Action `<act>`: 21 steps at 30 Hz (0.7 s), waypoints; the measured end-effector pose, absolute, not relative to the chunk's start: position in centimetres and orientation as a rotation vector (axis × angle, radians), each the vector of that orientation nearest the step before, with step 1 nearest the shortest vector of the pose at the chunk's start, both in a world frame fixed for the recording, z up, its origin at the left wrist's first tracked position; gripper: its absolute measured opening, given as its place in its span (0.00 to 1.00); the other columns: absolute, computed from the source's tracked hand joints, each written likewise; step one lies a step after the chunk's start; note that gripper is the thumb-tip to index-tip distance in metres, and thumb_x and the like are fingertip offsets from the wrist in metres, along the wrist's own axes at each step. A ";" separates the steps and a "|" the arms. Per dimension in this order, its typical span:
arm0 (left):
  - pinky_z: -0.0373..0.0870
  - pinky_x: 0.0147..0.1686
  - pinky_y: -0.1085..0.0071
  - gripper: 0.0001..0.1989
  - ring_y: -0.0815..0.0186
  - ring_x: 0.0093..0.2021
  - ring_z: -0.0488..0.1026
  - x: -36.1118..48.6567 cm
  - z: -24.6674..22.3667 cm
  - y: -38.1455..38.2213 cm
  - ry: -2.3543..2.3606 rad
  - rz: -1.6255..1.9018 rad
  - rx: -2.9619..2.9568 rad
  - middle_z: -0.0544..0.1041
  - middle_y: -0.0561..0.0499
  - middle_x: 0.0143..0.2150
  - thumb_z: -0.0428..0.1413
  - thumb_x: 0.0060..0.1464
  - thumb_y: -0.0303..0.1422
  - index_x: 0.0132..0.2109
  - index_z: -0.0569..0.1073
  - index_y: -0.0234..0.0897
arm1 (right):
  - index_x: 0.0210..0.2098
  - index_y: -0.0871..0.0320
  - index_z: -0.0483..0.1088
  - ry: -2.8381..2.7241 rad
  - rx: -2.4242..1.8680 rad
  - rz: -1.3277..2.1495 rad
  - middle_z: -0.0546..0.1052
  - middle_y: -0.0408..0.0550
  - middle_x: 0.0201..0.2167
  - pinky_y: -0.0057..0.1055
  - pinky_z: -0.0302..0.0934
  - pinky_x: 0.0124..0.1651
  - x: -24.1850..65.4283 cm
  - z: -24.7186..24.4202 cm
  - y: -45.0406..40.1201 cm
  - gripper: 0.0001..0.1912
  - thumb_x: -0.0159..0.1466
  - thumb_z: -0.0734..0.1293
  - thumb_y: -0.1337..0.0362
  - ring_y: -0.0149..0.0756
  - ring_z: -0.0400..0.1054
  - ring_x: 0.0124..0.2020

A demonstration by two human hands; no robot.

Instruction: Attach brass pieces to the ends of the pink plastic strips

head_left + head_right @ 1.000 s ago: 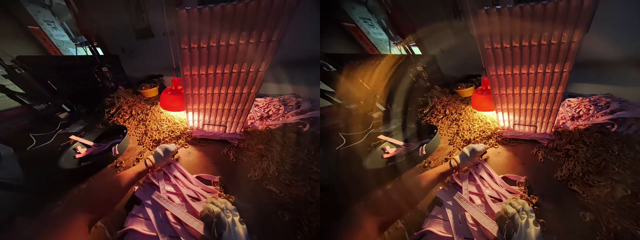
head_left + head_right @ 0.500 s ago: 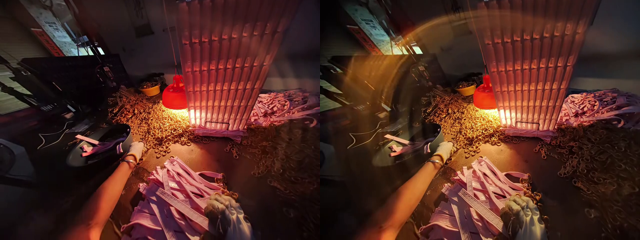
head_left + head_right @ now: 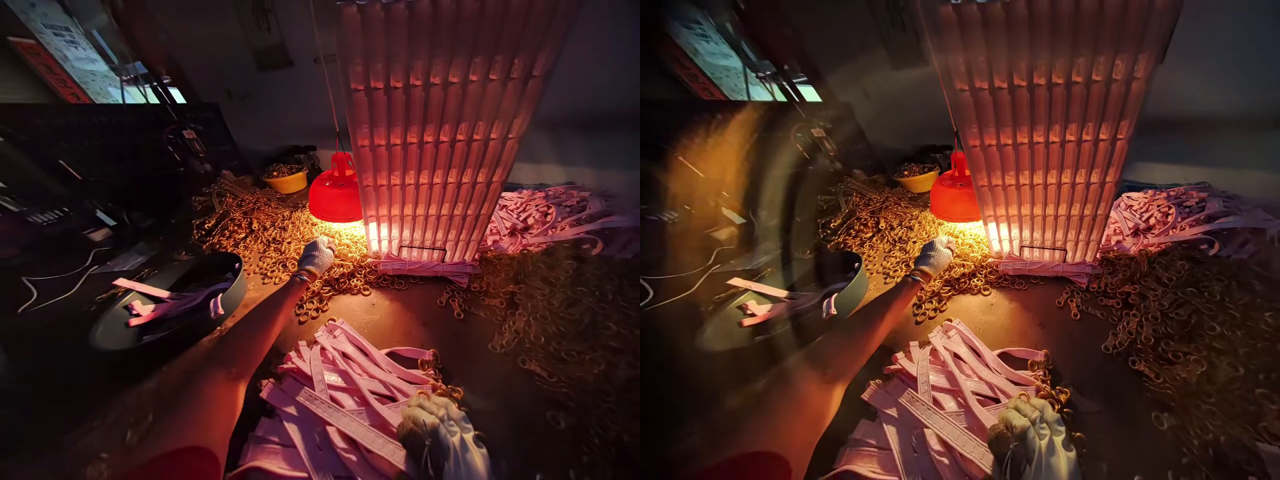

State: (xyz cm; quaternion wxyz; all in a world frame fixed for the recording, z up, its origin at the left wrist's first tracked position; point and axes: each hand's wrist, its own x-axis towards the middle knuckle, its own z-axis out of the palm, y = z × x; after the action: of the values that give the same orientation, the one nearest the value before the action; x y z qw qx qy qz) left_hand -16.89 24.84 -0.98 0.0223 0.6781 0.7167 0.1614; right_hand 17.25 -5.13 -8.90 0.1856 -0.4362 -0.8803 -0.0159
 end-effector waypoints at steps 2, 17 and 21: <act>0.74 0.47 0.60 0.14 0.60 0.44 0.77 -16.4 -0.8 21.3 2.113 0.406 2.216 0.79 0.46 0.45 0.56 0.65 0.40 0.49 0.76 0.34 | 0.60 0.29 0.65 -2.456 -1.187 0.079 0.80 0.47 0.47 0.45 0.73 0.39 16.9 -7.3 -5.4 0.27 0.61 0.66 0.49 0.58 0.73 0.47; 0.68 0.48 0.70 0.18 0.58 0.48 0.76 -4.4 -7.3 8.8 1.520 -0.053 2.465 0.82 0.44 0.48 0.54 0.55 0.31 0.51 0.80 0.36 | 0.57 0.70 0.67 -2.624 -1.236 -0.030 0.70 0.66 0.60 0.58 0.51 0.65 16.9 0.3 -6.8 0.31 0.72 0.58 0.46 0.60 0.59 0.65; 0.68 0.50 0.69 0.19 0.57 0.50 0.75 -4.7 -7.3 8.6 1.537 0.006 2.462 0.81 0.45 0.49 0.54 0.56 0.31 0.52 0.80 0.36 | 0.65 0.70 0.59 -2.524 -1.318 -0.205 0.64 0.66 0.66 0.58 0.45 0.69 15.5 2.2 -12.8 0.37 0.72 0.58 0.43 0.59 0.52 0.70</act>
State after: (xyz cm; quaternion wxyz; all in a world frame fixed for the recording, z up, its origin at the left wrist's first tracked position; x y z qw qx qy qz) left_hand -4.67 8.60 -7.31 0.1195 0.8422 0.5257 0.0021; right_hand 15.54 -12.79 2.22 0.1428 -0.4568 -0.8751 -0.0710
